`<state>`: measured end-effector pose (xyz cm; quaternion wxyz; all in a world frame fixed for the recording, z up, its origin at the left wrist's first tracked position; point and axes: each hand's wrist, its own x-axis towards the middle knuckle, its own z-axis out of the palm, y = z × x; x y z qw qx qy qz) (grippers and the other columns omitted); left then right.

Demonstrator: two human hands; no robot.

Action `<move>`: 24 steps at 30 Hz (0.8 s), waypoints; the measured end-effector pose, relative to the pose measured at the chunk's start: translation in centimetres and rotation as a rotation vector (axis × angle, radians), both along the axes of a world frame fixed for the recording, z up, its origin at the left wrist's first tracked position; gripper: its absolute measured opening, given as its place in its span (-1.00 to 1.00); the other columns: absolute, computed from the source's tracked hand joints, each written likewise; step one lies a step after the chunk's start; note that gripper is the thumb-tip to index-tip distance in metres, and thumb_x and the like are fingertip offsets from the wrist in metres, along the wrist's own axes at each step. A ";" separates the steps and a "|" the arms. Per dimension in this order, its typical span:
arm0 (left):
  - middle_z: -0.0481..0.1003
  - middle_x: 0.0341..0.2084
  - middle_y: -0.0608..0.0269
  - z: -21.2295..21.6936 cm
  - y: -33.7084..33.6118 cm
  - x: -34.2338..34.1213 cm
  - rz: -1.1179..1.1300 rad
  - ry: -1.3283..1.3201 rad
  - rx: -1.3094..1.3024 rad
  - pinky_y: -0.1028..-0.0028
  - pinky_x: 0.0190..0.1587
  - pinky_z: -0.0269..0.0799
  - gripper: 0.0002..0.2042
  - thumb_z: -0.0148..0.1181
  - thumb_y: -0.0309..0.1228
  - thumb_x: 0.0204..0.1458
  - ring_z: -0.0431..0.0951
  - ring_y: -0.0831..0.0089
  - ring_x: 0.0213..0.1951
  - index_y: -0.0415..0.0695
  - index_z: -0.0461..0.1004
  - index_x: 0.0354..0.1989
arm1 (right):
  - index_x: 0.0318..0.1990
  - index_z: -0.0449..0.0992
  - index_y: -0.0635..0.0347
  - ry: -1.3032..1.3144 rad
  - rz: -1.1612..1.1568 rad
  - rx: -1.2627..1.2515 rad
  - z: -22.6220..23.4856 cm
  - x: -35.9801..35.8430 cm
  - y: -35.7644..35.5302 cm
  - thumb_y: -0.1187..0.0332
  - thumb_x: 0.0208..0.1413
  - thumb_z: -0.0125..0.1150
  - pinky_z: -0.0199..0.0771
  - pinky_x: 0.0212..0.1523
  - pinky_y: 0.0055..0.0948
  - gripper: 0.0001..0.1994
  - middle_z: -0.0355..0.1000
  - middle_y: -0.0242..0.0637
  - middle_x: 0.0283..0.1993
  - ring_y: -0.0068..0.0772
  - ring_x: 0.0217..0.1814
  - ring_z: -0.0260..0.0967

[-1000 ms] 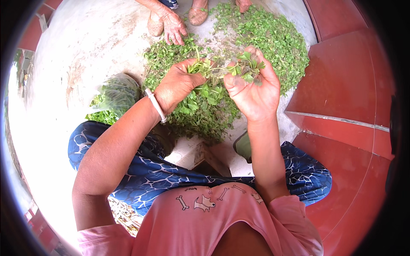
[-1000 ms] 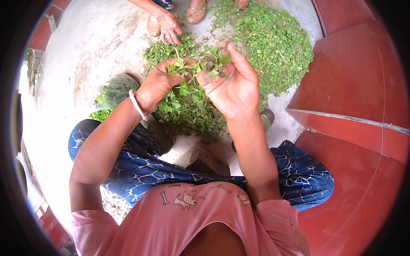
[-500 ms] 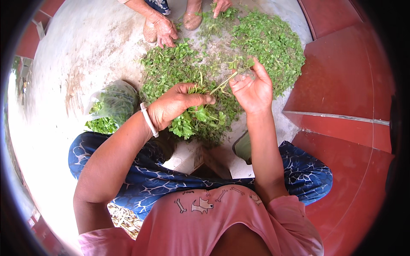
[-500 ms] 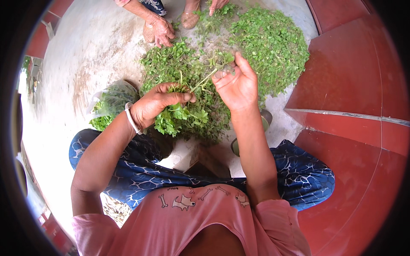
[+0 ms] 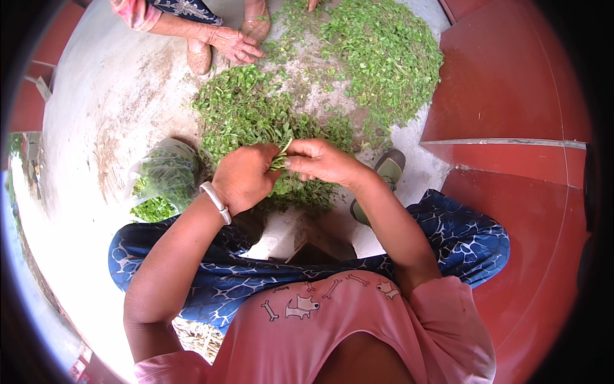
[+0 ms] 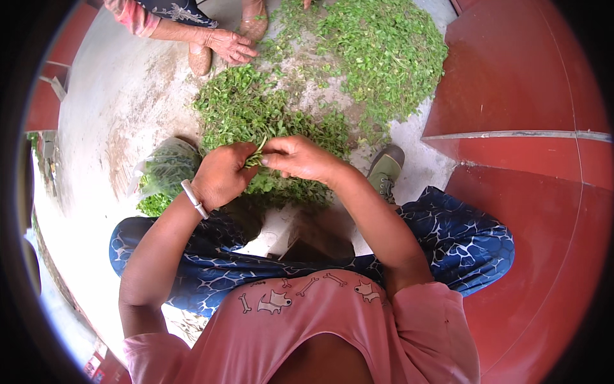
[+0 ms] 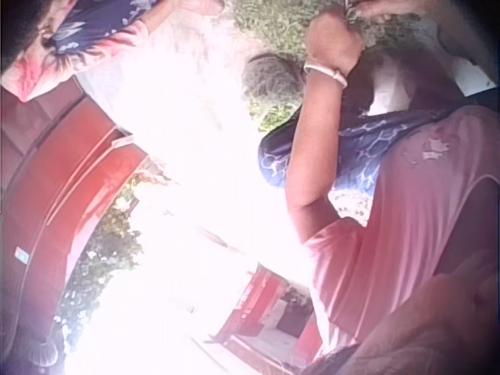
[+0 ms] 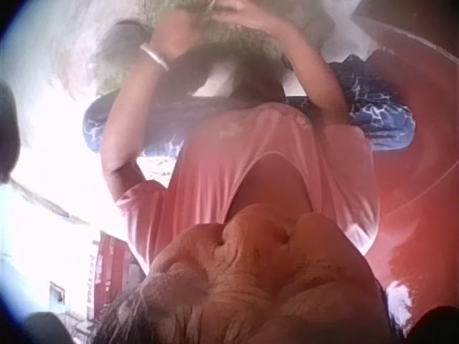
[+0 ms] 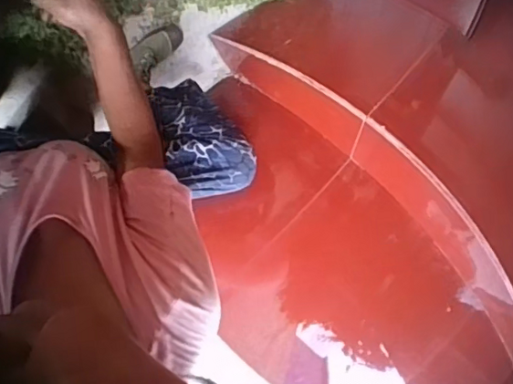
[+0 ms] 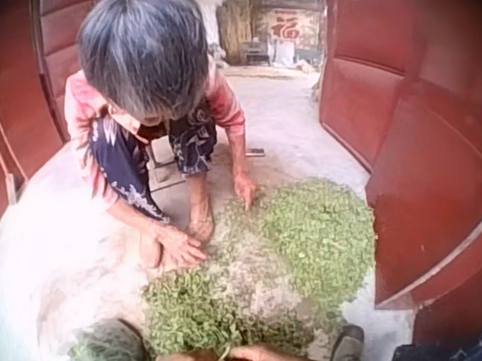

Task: The person sits on the floor and repeatedly picks up small green leafy vegetable stems, separates leaves from stems by hand, and places the separated parts into piles. Another person's hands are visible nearby, also sorting the same material.

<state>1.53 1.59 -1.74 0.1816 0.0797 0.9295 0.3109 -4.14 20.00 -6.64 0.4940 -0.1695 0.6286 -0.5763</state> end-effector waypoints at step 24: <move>0.42 -0.42 0.33 0.1 -2.5 -2.1 0.402 -0.202 0.408 0.56 -0.16 0.25 -0.79 -0.02 -0.33 0.18 0.32 0.59 -0.31 -0.26 0.40 -0.29 | -0.23 0.44 0.11 1.048 -0.151 1.026 -16.7 -0.5 7.9 0.27 -0.08 0.24 0.40 -0.24 -0.14 -0.75 0.38 -0.12 -0.25 -0.02 -0.24 0.41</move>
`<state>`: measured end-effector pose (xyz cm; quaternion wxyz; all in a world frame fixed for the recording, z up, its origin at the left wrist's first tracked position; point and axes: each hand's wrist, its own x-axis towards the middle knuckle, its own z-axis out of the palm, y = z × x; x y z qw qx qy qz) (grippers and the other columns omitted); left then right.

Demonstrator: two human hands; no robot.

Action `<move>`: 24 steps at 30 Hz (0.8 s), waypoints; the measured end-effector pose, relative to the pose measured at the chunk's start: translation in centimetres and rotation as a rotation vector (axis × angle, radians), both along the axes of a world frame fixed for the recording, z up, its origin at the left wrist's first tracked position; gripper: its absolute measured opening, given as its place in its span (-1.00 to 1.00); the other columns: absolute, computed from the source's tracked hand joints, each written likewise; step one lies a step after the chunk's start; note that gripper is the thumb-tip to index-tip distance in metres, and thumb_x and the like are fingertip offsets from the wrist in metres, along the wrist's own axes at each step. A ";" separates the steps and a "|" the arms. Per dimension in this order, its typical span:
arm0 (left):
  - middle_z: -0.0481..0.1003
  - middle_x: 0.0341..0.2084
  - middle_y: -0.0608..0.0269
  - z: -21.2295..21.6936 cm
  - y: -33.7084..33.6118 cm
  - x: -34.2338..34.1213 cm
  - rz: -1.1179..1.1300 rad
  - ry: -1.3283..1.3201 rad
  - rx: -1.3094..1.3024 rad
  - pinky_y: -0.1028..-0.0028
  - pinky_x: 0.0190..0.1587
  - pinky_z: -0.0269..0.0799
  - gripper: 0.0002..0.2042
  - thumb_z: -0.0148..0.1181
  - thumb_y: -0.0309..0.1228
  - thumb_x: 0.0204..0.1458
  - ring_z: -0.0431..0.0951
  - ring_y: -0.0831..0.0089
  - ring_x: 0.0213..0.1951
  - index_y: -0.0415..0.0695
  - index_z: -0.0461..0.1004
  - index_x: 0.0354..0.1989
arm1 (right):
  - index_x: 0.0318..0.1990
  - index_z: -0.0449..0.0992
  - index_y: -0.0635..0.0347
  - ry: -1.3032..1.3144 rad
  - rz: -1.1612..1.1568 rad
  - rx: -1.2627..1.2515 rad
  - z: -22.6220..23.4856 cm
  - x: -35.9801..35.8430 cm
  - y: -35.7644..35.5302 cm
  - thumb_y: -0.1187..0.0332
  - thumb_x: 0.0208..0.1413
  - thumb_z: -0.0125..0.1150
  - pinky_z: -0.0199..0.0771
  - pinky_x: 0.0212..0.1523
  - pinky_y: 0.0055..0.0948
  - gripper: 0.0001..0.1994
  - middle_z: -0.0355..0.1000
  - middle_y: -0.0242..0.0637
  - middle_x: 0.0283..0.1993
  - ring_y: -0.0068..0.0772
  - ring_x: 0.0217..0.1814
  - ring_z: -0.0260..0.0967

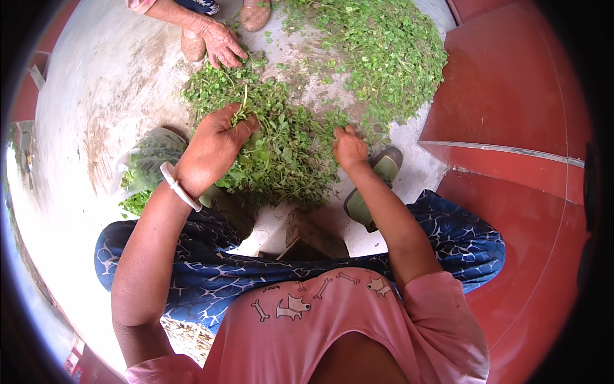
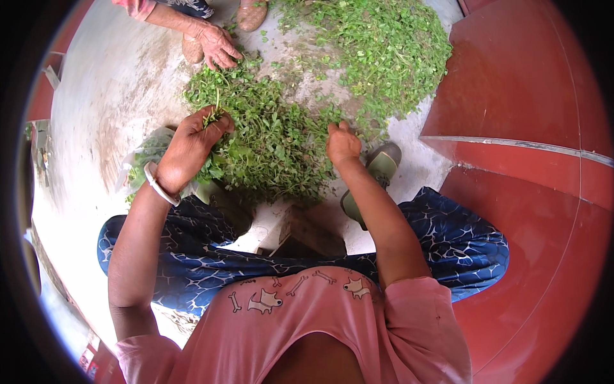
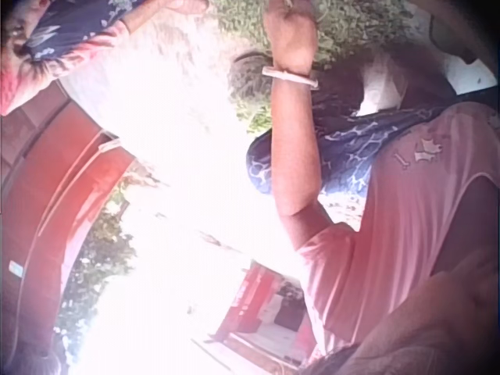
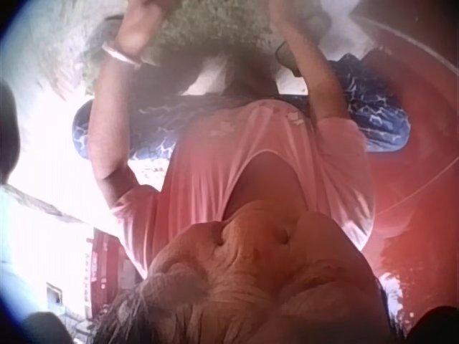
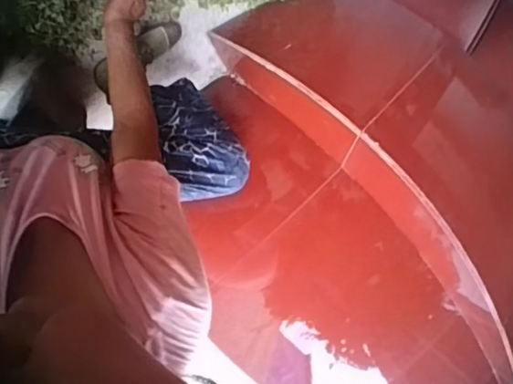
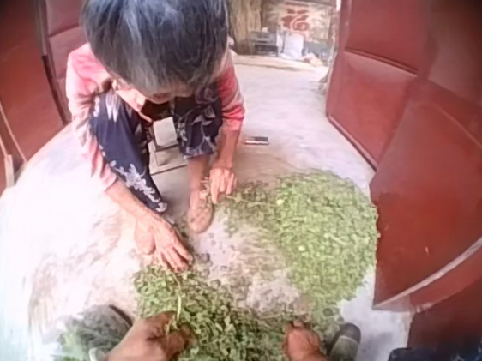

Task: The person sits on the floor and repeatedly picks up small green leafy vegetable stems, separates leaves from stems by hand, and places the separated parts into piles. Another person's hands are visible nearby, also sorting the same material.

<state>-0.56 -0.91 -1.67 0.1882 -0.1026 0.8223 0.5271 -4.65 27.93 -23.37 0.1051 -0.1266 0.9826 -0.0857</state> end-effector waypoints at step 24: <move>0.43 -0.45 0.40 -1.5 1.5 0.5 0.117 -0.091 0.189 0.59 -0.35 0.29 -0.68 0.21 -0.37 0.05 0.33 0.67 -0.41 -0.41 0.43 -0.16 | -0.29 0.42 0.21 -1.067 -0.181 -1.579 13.6 -4.3 -1.7 0.43 0.10 0.01 0.42 -0.11 -0.40 -0.91 0.42 -0.11 -0.02 -0.37 -0.06 0.41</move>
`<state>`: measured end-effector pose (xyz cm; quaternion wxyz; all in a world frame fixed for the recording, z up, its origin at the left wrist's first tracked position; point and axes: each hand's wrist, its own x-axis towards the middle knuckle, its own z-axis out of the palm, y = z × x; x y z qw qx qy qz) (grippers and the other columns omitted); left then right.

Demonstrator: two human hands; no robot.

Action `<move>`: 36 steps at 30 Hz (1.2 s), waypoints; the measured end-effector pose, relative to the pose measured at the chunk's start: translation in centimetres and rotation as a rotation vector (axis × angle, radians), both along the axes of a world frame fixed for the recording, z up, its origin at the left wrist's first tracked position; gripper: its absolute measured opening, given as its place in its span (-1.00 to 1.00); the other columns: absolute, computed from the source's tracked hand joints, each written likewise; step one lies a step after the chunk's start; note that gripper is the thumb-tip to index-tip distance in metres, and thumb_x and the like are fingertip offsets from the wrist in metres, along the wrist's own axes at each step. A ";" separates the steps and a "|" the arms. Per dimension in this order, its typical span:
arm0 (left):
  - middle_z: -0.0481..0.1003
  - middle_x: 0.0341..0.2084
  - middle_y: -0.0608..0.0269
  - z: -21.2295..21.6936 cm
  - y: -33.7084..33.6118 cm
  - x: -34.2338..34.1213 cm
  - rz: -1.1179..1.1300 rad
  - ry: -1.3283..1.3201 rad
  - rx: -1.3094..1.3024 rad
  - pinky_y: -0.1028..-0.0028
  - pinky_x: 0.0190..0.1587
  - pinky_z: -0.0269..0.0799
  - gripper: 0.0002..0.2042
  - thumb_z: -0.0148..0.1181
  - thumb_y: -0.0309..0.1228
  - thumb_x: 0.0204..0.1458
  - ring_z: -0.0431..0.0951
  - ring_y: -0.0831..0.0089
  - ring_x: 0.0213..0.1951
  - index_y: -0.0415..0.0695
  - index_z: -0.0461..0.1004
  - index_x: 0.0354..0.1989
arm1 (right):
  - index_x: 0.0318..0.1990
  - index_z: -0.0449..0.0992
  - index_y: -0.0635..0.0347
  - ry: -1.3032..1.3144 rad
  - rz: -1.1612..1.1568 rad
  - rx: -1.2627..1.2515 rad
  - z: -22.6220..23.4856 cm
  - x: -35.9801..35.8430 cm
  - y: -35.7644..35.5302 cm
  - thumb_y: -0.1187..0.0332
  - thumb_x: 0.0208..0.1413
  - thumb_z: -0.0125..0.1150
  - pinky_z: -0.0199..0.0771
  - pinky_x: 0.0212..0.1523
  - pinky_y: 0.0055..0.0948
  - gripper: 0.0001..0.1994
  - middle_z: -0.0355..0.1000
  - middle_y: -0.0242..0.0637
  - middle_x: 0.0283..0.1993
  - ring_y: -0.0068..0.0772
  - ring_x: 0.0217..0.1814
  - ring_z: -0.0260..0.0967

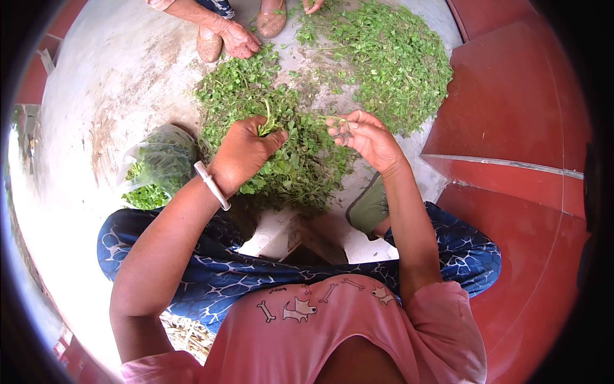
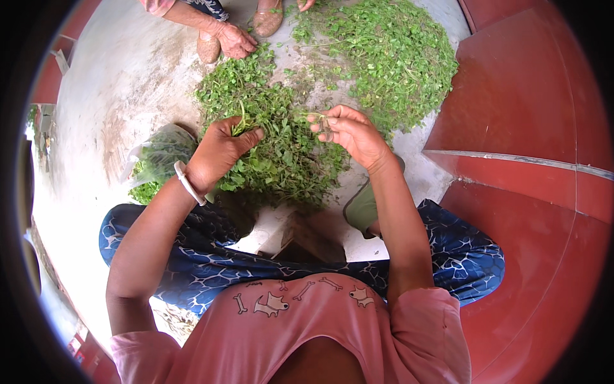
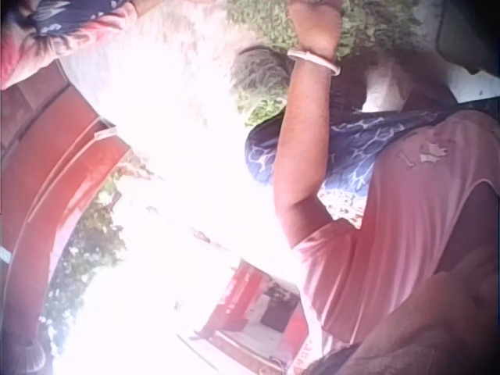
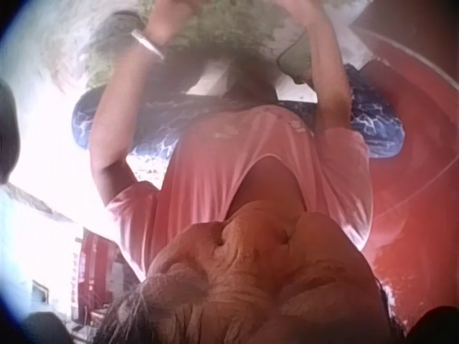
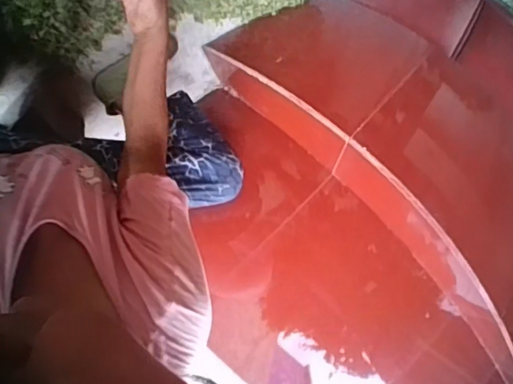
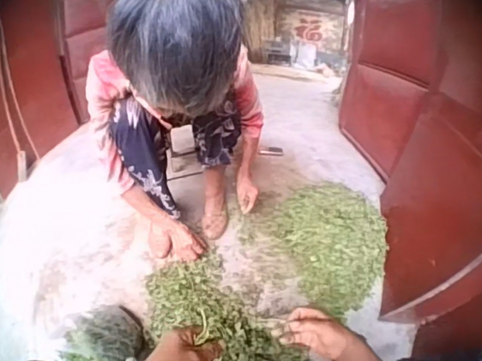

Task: The person sits on the floor and repeatedly picks up small green leafy vegetable stems, separates leaves from stems by hand, and places the separated parts into piles. Another person's hands are visible nearby, also sorting the same material.

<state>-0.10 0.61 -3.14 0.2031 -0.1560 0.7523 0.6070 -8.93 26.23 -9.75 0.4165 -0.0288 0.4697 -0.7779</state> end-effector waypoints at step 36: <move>0.54 -0.37 0.43 3.5 -0.5 -0.8 0.148 -0.041 0.306 0.66 -0.35 0.23 -0.80 0.18 -0.36 0.06 0.35 0.71 -0.42 -0.17 0.53 -0.19 | 0.05 0.34 0.13 0.359 -0.011 0.322 3.9 2.8 -5.4 0.18 0.12 0.17 0.30 -0.04 -0.49 -0.61 0.37 -0.35 -0.12 -0.57 -0.08 0.28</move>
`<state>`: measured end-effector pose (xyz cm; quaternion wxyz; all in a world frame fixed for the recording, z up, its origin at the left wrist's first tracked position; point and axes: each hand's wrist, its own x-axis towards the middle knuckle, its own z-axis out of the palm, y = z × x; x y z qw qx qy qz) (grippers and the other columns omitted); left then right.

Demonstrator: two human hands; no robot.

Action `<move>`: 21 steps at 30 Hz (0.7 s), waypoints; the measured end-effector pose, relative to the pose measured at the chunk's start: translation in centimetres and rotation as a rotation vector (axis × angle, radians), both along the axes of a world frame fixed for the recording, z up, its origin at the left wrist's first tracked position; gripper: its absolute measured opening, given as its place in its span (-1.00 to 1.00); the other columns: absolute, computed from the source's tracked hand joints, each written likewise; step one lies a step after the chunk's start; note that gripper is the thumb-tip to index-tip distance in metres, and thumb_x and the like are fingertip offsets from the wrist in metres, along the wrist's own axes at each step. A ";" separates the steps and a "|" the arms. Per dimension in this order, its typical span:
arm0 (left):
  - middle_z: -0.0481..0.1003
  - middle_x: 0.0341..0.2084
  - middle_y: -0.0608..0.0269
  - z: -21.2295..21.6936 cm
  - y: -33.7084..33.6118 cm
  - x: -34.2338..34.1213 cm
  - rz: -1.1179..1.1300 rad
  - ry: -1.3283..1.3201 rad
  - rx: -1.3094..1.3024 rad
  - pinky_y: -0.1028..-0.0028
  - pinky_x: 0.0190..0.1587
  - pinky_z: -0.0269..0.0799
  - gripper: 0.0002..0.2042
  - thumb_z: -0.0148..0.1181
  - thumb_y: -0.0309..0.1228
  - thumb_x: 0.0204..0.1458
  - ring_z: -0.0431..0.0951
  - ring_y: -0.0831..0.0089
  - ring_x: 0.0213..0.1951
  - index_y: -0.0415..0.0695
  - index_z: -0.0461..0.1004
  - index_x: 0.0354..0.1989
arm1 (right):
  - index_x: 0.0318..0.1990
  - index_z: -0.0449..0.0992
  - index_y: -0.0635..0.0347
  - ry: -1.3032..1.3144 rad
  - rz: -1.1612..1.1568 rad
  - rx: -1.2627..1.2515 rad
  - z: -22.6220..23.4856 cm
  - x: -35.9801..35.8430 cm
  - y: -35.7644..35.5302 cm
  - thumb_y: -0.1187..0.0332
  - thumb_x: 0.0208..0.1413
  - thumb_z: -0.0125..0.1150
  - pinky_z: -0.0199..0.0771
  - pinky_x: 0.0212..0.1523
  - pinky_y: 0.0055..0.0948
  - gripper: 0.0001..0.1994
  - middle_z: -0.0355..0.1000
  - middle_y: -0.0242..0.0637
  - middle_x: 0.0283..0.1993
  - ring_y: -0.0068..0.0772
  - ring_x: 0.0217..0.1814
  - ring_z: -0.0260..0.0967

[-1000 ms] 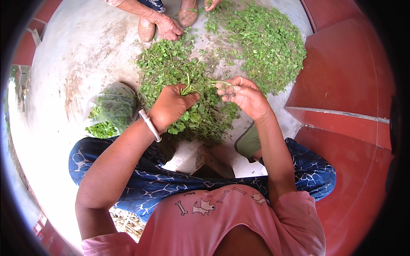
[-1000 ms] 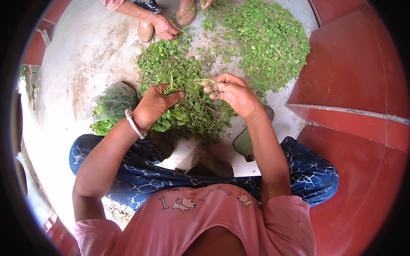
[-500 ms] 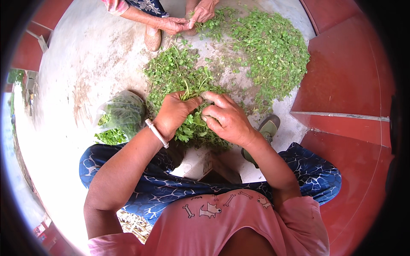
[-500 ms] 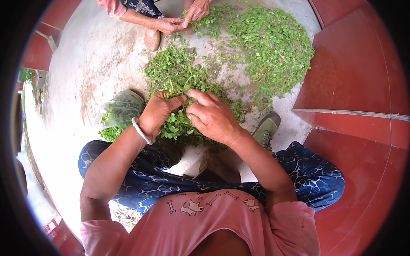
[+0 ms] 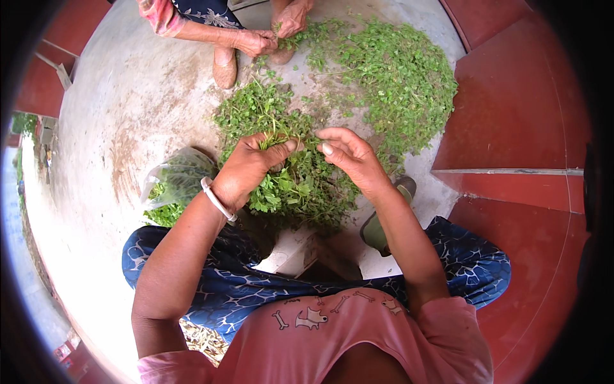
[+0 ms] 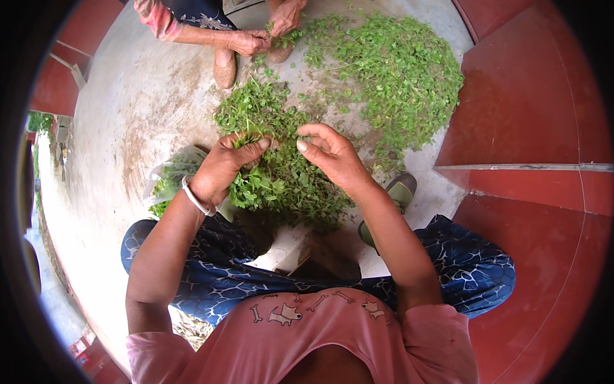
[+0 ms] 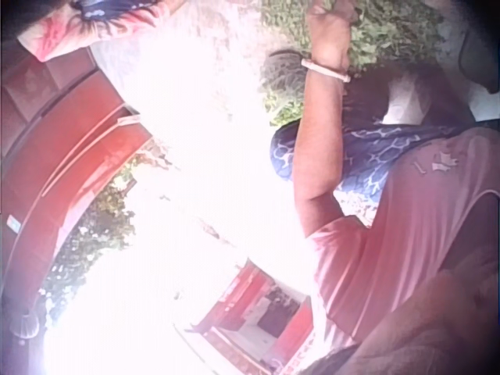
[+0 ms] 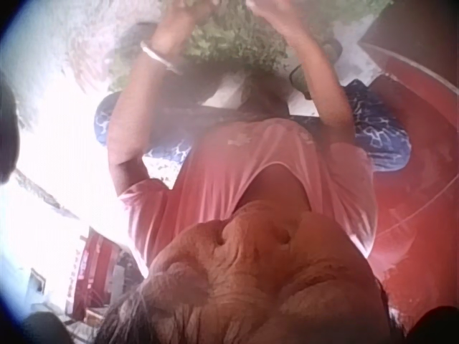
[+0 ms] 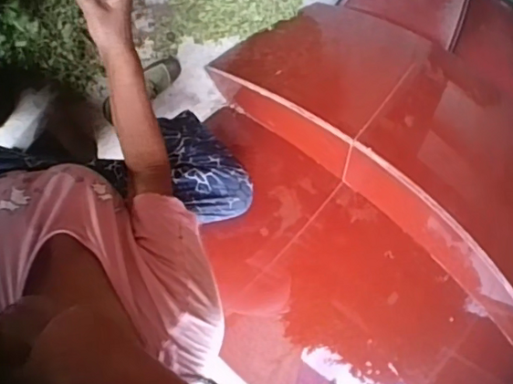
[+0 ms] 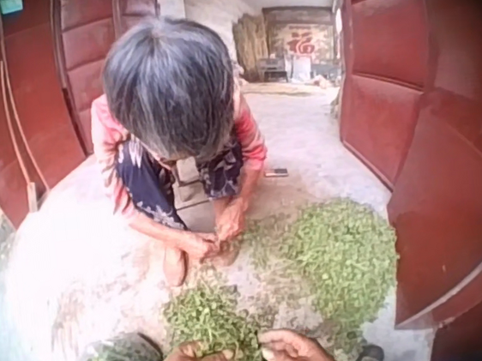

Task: The person sits on the floor and repeatedly picks up small green leafy vegetable stems, separates leaves from stems by hand, and places the separated parts into piles. Another person's hands are visible nearby, also sorting the same material.

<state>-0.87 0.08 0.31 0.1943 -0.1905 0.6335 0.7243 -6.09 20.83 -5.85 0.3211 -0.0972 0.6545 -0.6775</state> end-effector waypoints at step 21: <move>0.42 -0.41 0.47 0.4 -0.6 0.2 0.084 -0.005 0.096 0.59 -0.30 0.30 -0.75 0.21 -0.26 0.02 0.27 0.64 -0.37 -0.11 0.54 -0.16 | -0.23 0.38 0.09 -0.347 -0.241 -0.202 -2.6 -0.4 -1.5 0.38 0.16 0.06 0.39 -0.18 -0.45 -0.93 0.45 -0.37 -0.25 -0.49 -0.19 0.41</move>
